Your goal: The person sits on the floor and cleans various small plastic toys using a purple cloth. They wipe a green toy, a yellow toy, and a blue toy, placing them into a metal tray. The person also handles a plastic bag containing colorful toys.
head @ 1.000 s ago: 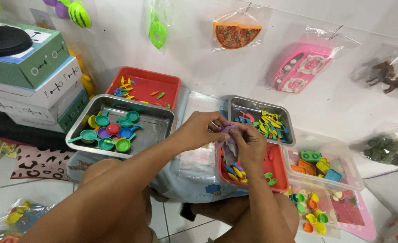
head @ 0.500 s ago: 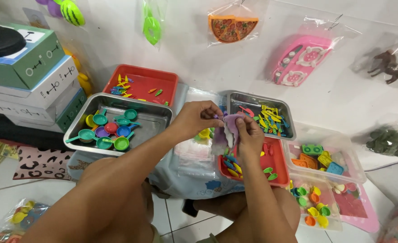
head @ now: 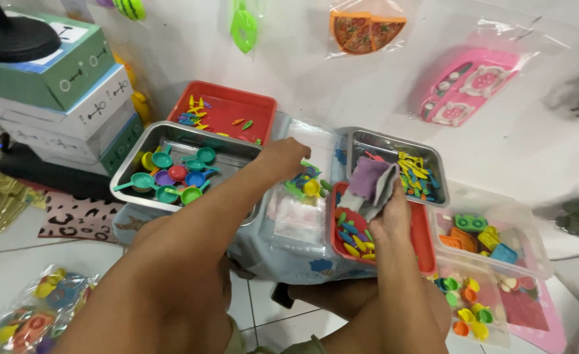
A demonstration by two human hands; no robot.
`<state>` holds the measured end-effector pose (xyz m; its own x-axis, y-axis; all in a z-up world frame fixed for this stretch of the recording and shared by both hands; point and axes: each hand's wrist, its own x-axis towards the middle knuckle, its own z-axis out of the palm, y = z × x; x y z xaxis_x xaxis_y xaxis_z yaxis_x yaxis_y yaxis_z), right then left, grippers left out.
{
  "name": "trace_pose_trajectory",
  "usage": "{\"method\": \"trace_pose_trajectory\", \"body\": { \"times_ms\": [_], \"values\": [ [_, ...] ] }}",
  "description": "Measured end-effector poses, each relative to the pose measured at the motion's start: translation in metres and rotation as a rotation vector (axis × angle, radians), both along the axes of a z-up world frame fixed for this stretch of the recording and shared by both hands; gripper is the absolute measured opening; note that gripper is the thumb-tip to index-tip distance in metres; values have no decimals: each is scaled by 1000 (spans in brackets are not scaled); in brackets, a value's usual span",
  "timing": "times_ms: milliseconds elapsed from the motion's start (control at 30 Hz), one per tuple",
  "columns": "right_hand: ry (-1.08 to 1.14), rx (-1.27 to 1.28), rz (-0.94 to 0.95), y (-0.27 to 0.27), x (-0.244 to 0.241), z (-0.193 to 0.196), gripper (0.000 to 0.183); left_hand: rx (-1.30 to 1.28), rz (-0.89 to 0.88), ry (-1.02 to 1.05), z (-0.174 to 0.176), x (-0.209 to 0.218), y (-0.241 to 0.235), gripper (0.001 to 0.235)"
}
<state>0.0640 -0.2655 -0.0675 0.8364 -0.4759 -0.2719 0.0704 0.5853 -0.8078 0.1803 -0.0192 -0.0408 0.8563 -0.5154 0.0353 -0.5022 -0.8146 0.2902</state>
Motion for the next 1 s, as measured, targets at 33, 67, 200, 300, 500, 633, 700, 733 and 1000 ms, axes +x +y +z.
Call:
{"method": "trace_pose_trajectory", "body": {
  "times_ms": [33,67,200,300,500,633,700,733,1000],
  "values": [
    [9,12,19,-4,2,-3,36,12,19,9,12,-1,10,30],
    [4,-9,17,-7,4,-6,41,11,30,18,24,-2,20,30],
    [-98,119,51,1,-4,3,60,23,185,30,45,13,95,17],
    [-259,311,65,5,-20,35,82,80,339,38,39,17,170,20],
    [-313,272,52,45,-53,100,82,-66,300,113,58,-38,222,32],
    [-125,98,119,16,-27,36,30,40,239,180,47,-41,220,43],
    [-115,136,156,14,-21,25,29,143,195,159,39,-35,217,19],
    [-120,129,160,17,-21,23,29,135,198,154,42,-38,216,19],
    [-171,-7,16,8,2,-20,35,-259,-50,163,88,-68,167,28]
  ]
}}
